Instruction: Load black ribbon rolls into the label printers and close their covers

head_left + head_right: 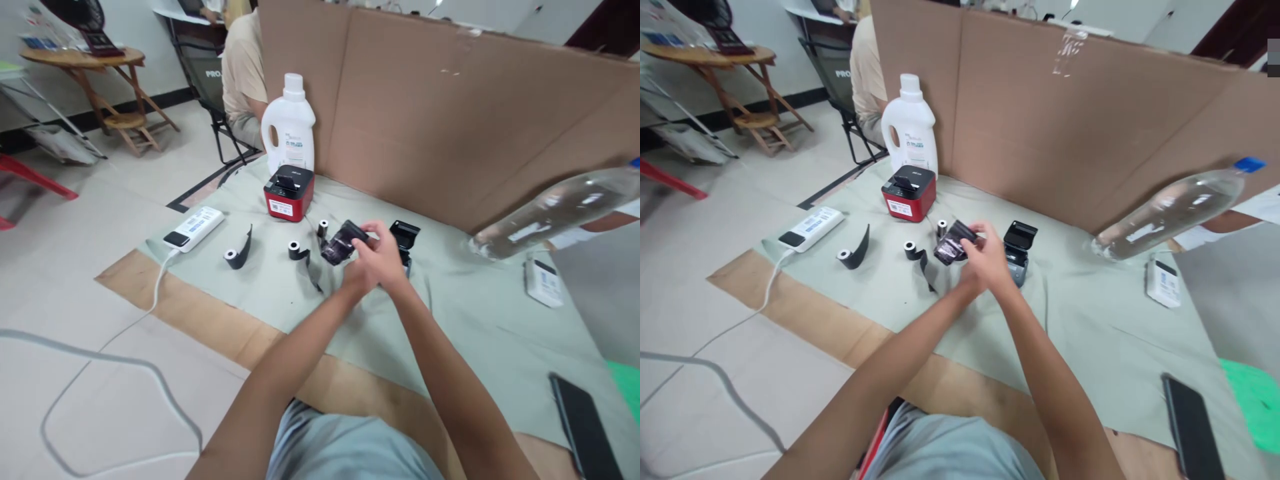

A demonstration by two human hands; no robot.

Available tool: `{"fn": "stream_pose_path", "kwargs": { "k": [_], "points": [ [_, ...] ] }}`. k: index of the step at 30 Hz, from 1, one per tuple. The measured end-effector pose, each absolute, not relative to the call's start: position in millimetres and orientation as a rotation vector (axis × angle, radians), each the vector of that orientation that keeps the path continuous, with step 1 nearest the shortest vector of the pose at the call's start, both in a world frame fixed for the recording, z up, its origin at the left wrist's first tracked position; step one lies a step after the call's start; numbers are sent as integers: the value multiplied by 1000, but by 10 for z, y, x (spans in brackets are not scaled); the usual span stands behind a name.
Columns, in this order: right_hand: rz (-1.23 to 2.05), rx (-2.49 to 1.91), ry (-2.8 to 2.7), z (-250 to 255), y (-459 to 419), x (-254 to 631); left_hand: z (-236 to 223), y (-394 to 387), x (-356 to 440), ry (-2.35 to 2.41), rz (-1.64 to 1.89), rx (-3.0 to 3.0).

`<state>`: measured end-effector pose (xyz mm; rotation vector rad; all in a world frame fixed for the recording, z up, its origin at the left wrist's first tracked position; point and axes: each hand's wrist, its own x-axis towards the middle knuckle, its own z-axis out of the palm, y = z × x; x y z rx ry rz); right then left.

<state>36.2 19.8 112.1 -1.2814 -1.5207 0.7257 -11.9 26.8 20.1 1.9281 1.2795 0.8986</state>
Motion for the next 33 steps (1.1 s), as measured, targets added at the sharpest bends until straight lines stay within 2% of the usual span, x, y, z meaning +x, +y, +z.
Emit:
{"fn": "stream_pose_path", "kwargs": {
  "k": [5,11,21,29,33],
  "points": [
    [726,-1359,-1283,1067,106,1335,190,232,-116,1403,821,1950],
    [663,-1522,-1328,872,194,1846,247,216,-145,1351,822,1979],
    [300,-1863,-1948,642,395,1855,268,210,-137,1367,824,1956],
    [90,-2008,-1777,501,365,1738,259,204,-137,1335,853,1960],
    [-6,-1872,-1532,562,480,1750,230,195,-146,1168,988,2173]
  ]
}}
